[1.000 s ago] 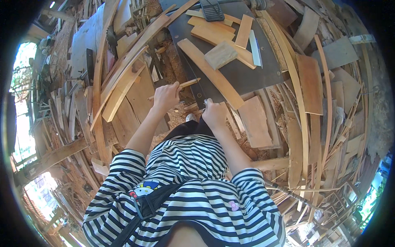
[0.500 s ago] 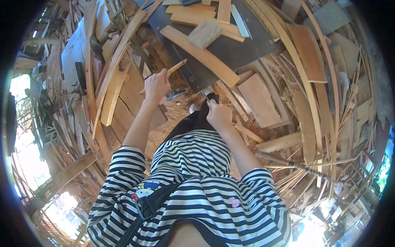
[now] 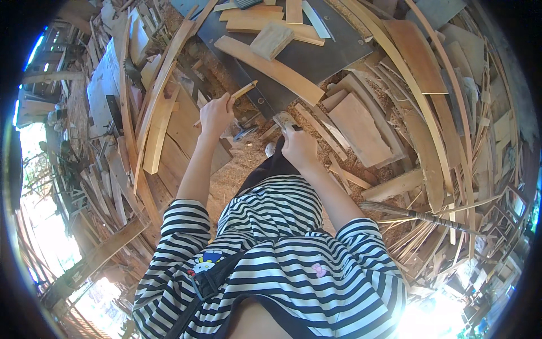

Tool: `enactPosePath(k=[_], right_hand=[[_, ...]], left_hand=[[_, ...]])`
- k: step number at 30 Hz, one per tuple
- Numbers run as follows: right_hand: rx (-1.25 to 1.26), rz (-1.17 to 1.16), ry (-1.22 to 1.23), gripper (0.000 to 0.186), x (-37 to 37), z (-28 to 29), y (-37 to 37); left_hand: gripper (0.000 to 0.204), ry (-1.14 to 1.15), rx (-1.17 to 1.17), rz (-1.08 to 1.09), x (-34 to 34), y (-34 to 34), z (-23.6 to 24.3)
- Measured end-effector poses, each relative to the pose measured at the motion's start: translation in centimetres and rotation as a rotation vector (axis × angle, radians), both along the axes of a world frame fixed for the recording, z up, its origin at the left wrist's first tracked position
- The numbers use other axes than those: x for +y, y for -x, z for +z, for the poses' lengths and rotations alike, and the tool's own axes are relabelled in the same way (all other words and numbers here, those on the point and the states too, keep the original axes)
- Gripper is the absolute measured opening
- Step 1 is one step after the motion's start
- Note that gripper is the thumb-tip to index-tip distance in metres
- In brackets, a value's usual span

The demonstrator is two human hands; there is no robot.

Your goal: Use a chisel and a wooden mallet to carve and shape a piece of wood.

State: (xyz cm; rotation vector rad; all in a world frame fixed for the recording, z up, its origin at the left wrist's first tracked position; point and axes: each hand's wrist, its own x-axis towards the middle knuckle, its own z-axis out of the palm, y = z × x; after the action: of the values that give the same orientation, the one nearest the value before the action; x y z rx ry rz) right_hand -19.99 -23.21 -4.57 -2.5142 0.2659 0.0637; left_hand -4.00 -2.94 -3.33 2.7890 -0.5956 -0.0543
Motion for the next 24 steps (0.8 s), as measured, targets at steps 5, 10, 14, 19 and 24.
enactPosePath(k=[5,10,14,19,24], right_hand=[[0.031,-0.007,0.036,0.02,-1.2,-0.7,4.7],[-0.015,-0.012,0.053,0.022,-1.5,-0.1,4.8],[-0.035,-0.016,0.037,0.022,-1.6,0.0,4.2],[-0.044,0.031,-0.001,0.022,-3.0,1.0,4.9],[-0.075,0.071,0.044,0.017,-4.4,1.5,4.1]], left_hand=[[0.022,-0.007,-0.067,0.049,-0.6,1.5,-0.4],[0.022,0.07,-0.086,0.028,-0.5,2.3,-0.7],[0.024,0.065,-0.106,0.039,-0.6,2.2,-0.5],[0.029,-0.005,-0.09,0.057,-0.8,3.1,-0.5],[0.023,0.112,-0.138,0.007,-0.9,2.7,-0.3]])
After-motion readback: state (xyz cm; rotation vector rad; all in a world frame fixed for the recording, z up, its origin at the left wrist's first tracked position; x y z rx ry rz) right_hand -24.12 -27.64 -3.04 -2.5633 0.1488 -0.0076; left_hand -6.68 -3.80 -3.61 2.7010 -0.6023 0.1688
